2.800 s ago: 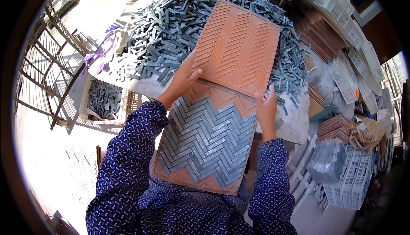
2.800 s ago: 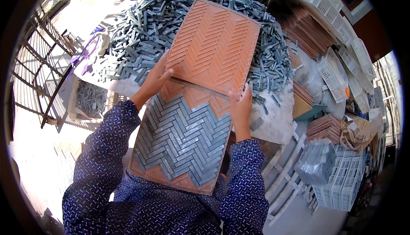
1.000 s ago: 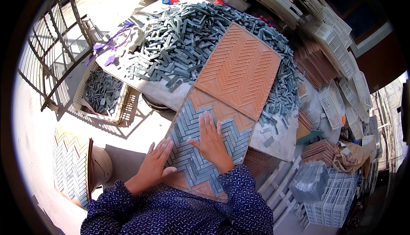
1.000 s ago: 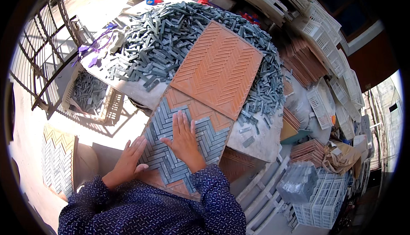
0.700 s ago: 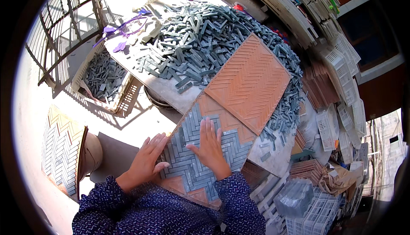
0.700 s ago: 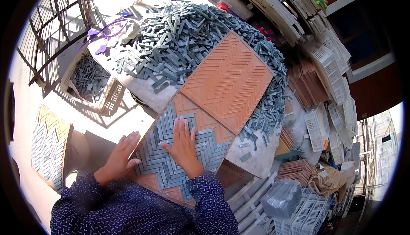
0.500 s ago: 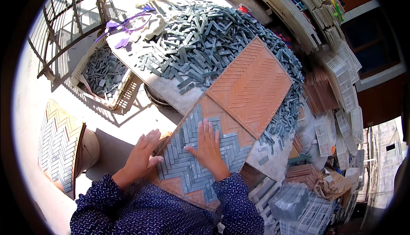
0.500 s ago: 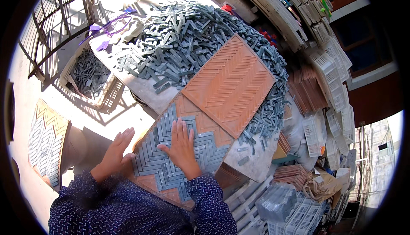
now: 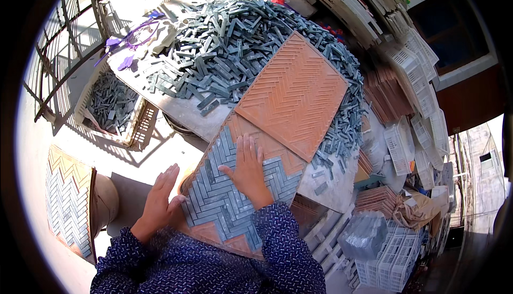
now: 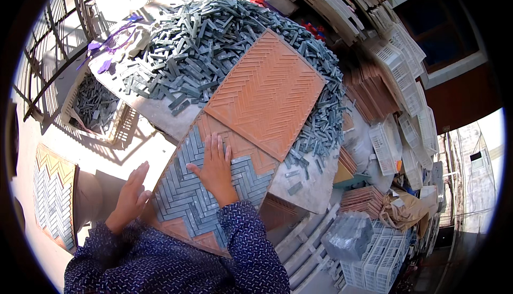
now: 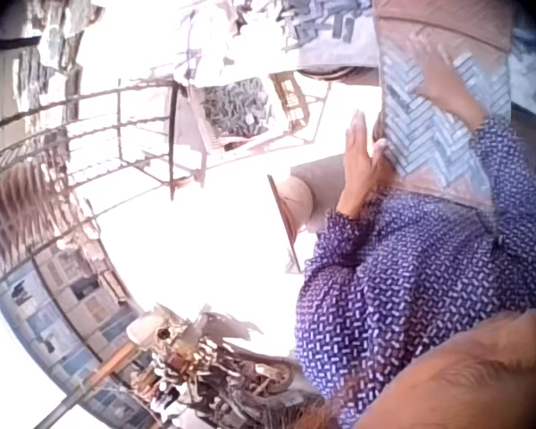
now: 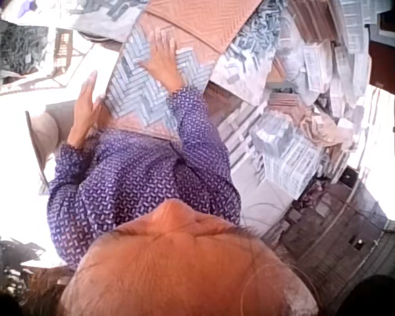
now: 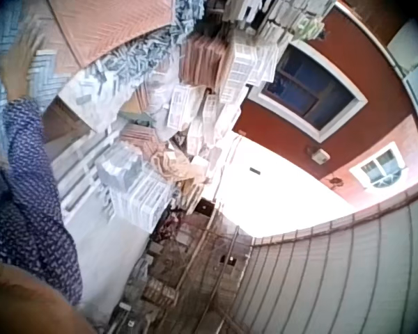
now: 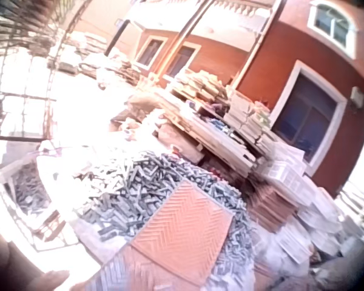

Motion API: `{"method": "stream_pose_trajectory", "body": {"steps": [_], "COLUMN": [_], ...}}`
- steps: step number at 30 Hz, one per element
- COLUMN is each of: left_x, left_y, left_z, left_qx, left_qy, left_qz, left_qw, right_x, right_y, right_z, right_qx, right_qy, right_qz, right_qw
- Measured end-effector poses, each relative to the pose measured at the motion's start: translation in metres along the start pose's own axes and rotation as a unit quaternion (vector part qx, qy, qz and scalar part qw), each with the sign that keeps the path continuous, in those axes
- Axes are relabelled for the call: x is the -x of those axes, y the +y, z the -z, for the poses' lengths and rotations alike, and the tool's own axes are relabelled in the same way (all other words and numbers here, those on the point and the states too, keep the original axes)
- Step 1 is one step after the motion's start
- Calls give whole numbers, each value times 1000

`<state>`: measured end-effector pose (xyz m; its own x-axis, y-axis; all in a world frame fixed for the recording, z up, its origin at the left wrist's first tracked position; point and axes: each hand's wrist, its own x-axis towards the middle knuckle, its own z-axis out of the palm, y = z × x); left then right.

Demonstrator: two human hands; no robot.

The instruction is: The person places a rectangular board on a table and arranges small rectangular tiles in a herringbone pattern on its surface. They repeatedly pick tiles from a large pile and place them one by one onto the board, continuing the pattern.

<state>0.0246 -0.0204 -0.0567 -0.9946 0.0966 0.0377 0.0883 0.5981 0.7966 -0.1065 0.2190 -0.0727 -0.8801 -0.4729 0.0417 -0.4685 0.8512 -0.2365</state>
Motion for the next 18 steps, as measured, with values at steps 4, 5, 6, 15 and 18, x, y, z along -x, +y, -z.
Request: {"method": "stream_pose_trajectory", "body": {"steps": [4,5,6,15,18], "left_x": [0,-2,2,35,32], "left_y": [0,4,8,7,12], "left_z": [-1,2,1,-26,-26], "left_qx": [10,15,18,-180,-174], "left_qy": [-13,-11,-11,-156,-177], "left_qz": [4,-5,-3,-171,-162], "left_qw": [1000,1000,1000,956,955], "right_x": [-2,-5,-3,-17,-26], "right_y": [12,19,30,38,33], "right_z": [10,17,21,16,29], "right_qx": [-25,-50,-84,-88,-100], "right_qy": [-3,63,121,147,123], "right_qz": [30,16,3,24,19], "right_qw": [999,997,989,985,987]}}
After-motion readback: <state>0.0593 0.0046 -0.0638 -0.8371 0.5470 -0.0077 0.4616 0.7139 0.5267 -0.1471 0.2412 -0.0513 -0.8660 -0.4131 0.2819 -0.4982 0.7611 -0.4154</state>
